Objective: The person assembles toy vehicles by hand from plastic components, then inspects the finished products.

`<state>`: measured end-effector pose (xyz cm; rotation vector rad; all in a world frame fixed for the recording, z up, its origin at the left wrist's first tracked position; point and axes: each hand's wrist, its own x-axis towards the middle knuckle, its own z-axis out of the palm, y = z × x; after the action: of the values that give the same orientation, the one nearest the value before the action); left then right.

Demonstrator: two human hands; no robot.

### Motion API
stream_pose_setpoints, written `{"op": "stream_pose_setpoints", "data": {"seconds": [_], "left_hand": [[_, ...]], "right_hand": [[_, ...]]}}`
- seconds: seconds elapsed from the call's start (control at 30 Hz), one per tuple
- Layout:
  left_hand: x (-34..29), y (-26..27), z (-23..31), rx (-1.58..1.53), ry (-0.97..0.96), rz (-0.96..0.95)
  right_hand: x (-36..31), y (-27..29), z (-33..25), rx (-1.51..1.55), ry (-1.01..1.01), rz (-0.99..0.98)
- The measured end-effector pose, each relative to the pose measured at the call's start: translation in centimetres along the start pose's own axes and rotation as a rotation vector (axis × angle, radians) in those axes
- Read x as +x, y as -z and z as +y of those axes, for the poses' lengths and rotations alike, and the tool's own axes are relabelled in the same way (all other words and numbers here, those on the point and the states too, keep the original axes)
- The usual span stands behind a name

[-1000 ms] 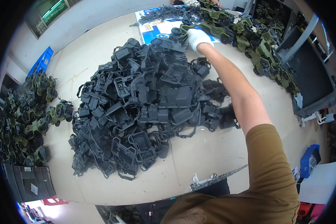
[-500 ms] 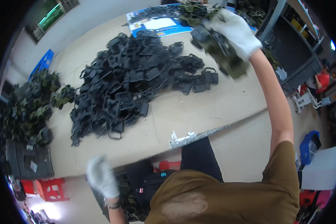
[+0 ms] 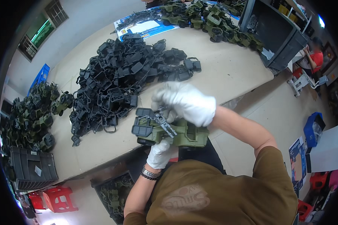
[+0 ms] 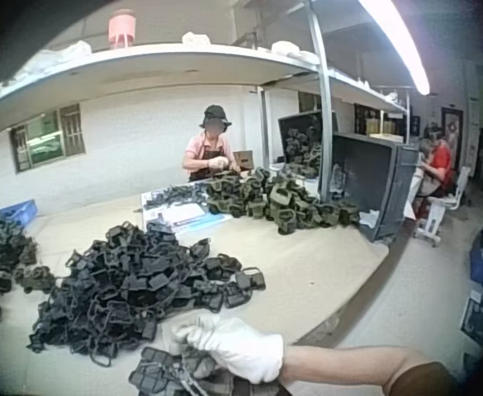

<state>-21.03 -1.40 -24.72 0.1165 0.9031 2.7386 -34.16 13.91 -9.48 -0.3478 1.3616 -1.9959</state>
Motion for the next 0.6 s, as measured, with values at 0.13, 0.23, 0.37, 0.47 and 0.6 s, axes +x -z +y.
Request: {"op": "stream_pose_setpoints", "data": {"seconds": [0.13, 0.23, 0.37, 0.47, 0.6], "left_hand": [[-0.2, -2.0, 1.7, 0.203, -0.282, 0.234], [-0.7, -2.4, 2.7, 0.120, -0.290, 0.259], [-0.8, -1.2, 2.5, -0.023, -0.323, 0.259], [-1.1, -0.8, 2.3, -0.029, -0.327, 0.353], [-0.9, -1.2, 2.3, -0.089, -0.277, 0.395]], "right_hand": [[3.2, 6.4, -3.2, -1.559, 0.741, 0.443], [6.5, 12.6, -2.5, -1.662, 0.508, 0.460], [6.8, 14.7, -1.4, -1.364, 0.394, 0.411], [4.4, 14.9, -2.0, -1.202, 0.354, 0.519], [1.1, 14.1, -3.3, -1.481, 0.020, 0.726]]}}
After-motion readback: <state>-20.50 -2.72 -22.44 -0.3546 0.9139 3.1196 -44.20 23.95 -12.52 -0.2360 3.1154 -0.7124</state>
